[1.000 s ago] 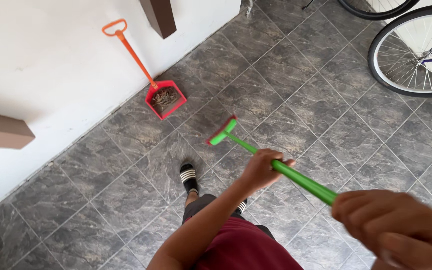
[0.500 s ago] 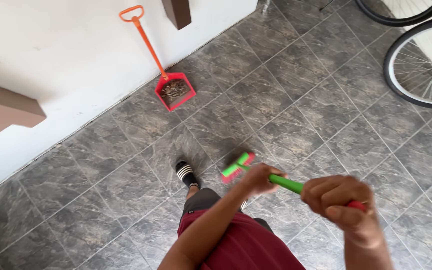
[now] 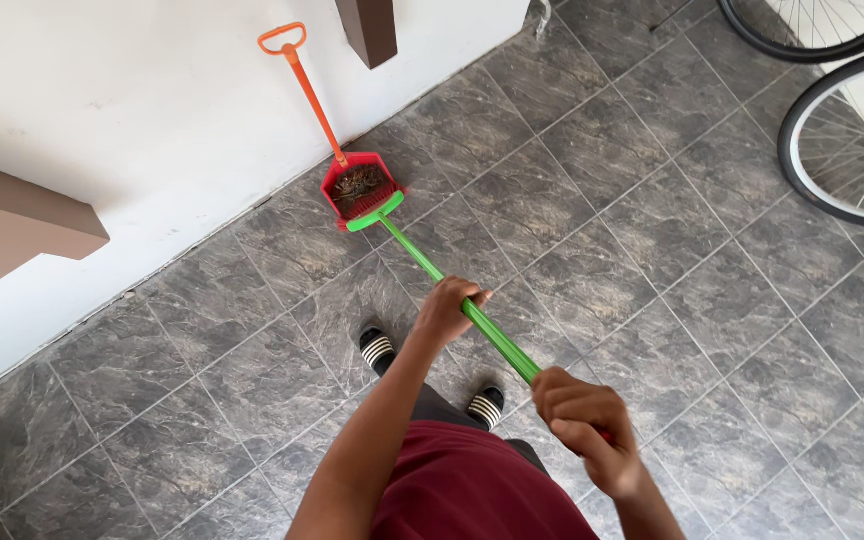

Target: The person sweeps a tiled floor using a green broom, moving debris toward a red dustpan. The person navigates around a bicycle and a covered scooter while sweeping the area.

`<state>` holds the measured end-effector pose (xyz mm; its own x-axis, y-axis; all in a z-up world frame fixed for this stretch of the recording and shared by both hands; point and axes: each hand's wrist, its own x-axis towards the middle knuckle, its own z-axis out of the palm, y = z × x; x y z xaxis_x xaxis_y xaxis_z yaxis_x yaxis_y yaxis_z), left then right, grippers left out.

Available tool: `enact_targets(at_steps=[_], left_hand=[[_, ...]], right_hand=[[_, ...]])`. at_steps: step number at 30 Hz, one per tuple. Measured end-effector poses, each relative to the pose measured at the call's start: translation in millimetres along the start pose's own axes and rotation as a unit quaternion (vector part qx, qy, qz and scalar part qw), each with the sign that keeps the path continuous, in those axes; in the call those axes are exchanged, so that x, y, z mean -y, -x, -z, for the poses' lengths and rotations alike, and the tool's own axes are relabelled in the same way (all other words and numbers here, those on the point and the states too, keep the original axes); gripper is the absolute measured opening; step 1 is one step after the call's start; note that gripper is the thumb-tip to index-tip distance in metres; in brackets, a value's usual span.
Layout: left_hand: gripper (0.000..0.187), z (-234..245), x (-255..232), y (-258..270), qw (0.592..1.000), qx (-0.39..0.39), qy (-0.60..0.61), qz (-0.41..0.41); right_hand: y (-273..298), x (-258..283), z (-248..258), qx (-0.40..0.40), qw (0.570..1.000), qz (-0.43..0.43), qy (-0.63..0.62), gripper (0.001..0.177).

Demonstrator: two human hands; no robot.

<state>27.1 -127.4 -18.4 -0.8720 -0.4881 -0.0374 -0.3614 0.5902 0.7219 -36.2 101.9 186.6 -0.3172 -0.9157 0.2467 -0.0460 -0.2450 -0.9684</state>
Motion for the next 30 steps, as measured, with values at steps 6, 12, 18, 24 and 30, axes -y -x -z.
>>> enact_targets(at_steps=[6, 12, 18, 24, 30], left_hand=[[0.015, -15, -69, 12, 0.994, 0.026, 0.106, 0.024], [0.026, -42, -130, 34, 0.959, 0.227, 0.162, -0.045], [0.021, -57, -118, 42, 0.95, 0.279, 0.133, -0.048], [0.025, -20, -65, 20, 0.975, 0.216, 0.059, 0.007], [0.032, -8, -27, 3, 0.988, 0.148, 0.017, 0.034]], right_hand=[[10, 69, 45, -0.066, 0.998, -0.002, 0.015, 0.036], [12, 134, 69, -0.141, 0.985, -0.087, -0.044, 0.04], [-13, 101, 41, -0.065, 0.995, -0.049, -0.06, 0.029], [-21, 42, 36, -0.02, 0.999, -0.005, -0.038, 0.034], [-15, 4, 17, -0.04, 0.998, 0.037, -0.031, 0.037]])
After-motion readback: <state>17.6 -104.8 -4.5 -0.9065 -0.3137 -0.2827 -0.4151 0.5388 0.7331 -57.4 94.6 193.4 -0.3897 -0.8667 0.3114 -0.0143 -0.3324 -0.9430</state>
